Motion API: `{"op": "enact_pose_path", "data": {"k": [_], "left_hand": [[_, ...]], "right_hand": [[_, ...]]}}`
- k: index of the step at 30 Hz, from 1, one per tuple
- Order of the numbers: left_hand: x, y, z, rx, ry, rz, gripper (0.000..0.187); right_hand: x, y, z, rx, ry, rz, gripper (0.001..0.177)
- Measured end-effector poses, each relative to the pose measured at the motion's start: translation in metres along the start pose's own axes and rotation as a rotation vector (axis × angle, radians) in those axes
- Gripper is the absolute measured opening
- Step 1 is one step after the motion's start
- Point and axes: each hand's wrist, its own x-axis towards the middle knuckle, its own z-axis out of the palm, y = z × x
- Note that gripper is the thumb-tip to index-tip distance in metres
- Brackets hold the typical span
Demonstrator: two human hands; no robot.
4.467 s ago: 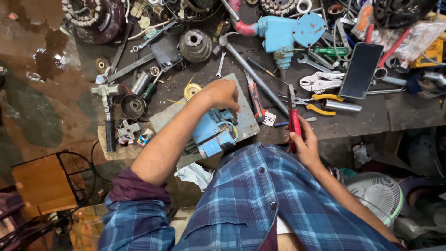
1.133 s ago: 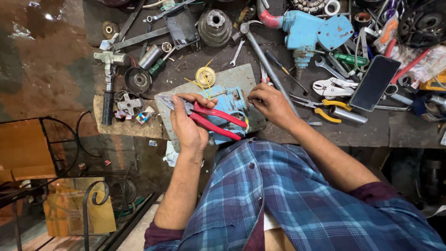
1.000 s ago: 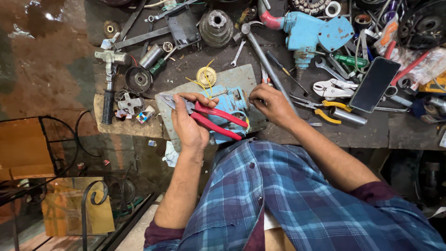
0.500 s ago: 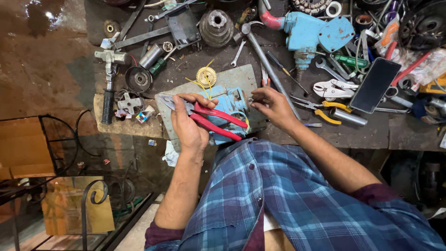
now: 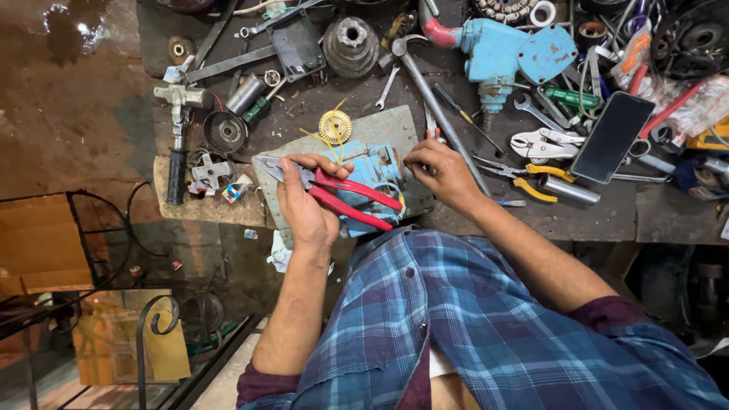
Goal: The person works on a blue electric motor mounted on a wooden board. They use pliers to adjust components and wires, then remove a brass gear from the motor shaft and place it on the workbench.
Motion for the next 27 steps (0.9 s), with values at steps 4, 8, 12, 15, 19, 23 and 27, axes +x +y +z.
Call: {"op": "enact_pose_path", "data": {"k": [4,8,12,15,19,23,27], "left_hand": [[0.0,-0.001,-0.001,-0.002,-0.002,0.001,0.038],[0.0,-0.001,-0.001,-0.004,0.0,0.004,0.038],[0.0,-0.002,-0.002,-0.001,0.001,0.003,0.038],[0.0,-0.002,-0.001,0.01,0.0,0.005,0.038],[0.0,-0.001,0.0,0.01,0.004,0.002,0.038],[0.0,-0.001,0.0,0.017,-0.006,0.015,0.038],[0.0,-0.001,0.0,0.015,0.0,0.01,0.038]], "right_hand": [[0.0,0.002,-0.001,0.0,-0.019,-0.013,0.016],[0.001,0.002,-0.004,0.005,-0.052,0.033,0.014],[0.004,0.004,-0.007,-0.052,-0.083,-0.021,0.013],[0.008,0.009,-0.008,-0.047,-0.1,-0.029,0.012],[0.008,0.013,-0.008,0.056,-0.128,0.128,0.019],[0.0,0.013,-0.005,0.318,-0.074,0.315,0.026],[-0.005,0.011,-0.004,0.329,-0.029,0.37,0.022]]}}
